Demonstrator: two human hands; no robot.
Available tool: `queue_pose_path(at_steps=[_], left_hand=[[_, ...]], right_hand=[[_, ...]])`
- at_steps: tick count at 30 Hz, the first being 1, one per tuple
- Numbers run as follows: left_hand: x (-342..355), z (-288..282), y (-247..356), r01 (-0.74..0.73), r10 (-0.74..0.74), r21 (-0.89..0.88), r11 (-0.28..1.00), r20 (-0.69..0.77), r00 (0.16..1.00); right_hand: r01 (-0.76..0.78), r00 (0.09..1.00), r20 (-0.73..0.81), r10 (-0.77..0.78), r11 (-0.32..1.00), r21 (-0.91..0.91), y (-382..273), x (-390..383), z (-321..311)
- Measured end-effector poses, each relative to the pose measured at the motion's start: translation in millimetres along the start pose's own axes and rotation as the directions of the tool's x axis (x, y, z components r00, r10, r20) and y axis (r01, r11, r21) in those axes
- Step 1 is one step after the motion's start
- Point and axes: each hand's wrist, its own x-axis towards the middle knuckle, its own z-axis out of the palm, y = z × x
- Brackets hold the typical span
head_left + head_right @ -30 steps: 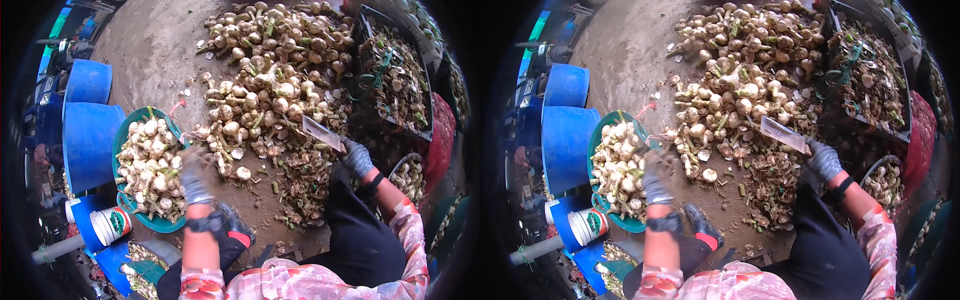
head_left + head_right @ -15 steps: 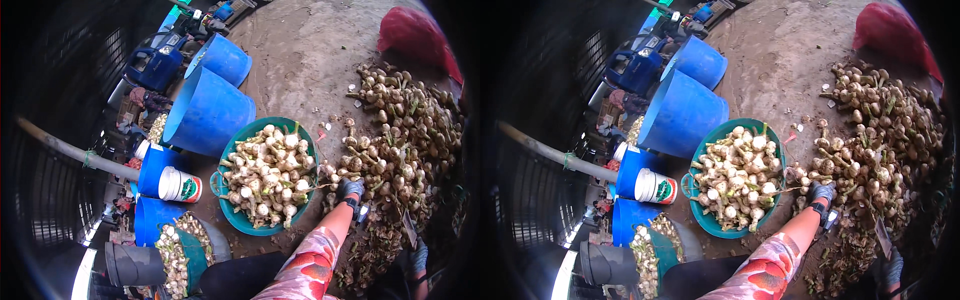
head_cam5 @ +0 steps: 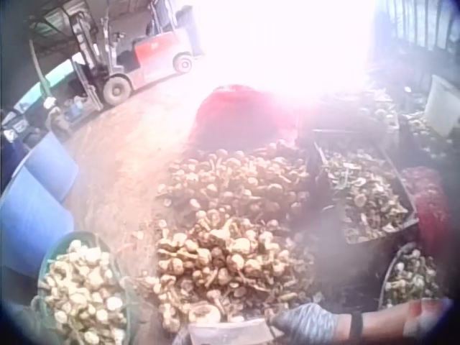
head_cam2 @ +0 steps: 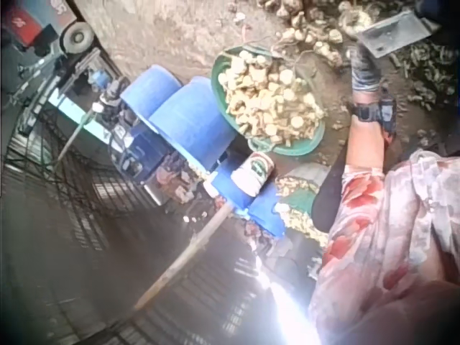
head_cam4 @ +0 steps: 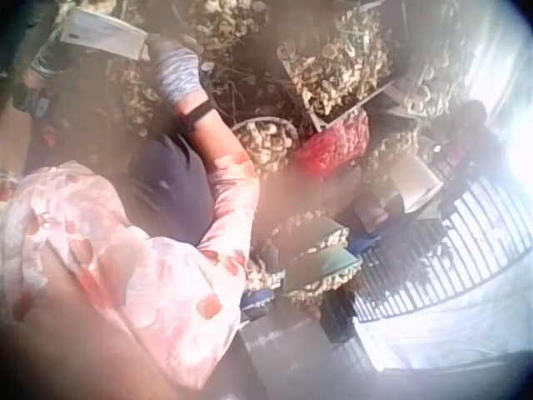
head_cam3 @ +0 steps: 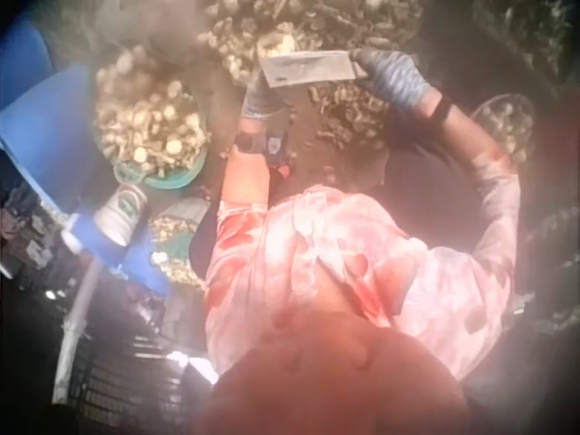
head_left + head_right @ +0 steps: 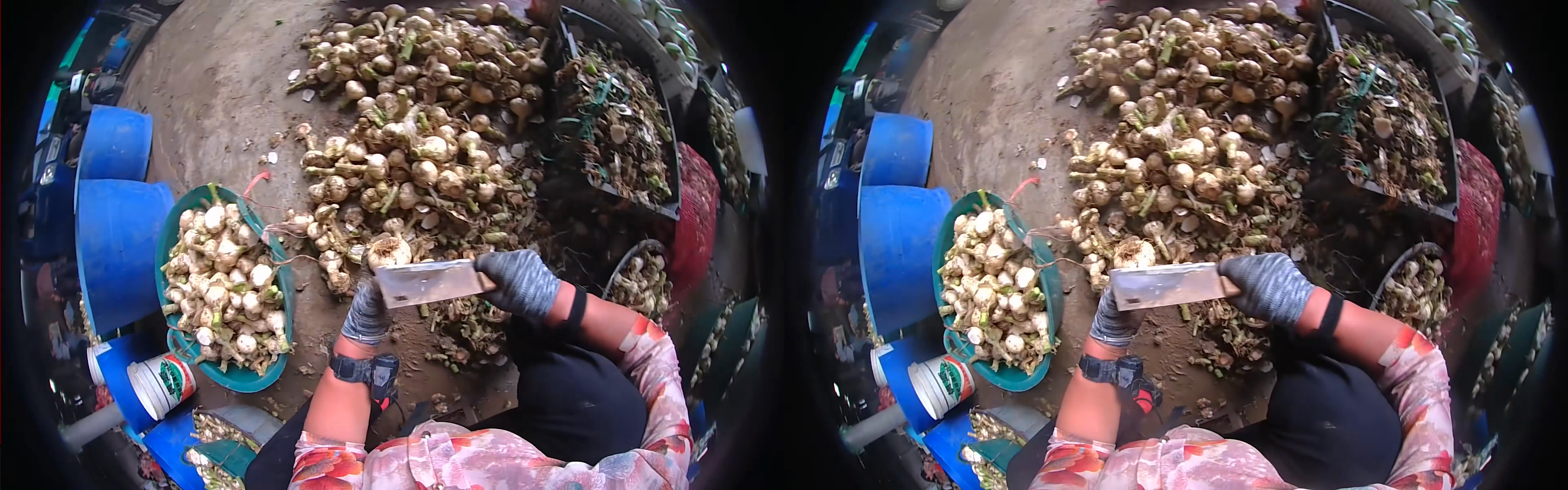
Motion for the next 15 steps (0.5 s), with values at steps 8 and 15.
queue_pose_path(at_steps=[8, 15], left_hand=[[-6.7, 14.2, -29.7, -0.053, 0.017, 0.459, 0.887, 0.083, 0.996], [-2.6, 40.1, -9.7, 0.14, -0.147, 0.18, 0.974, 0.031, 0.989]], right_hand=[[0.129, 0.988, 0.086, -0.129, 0.992, 0.002, -6.3, -12.8, -1.8], [0.092, 0.974, 0.213, -0.079, 0.994, -0.053, -9.9, -6.5, -3.0]])
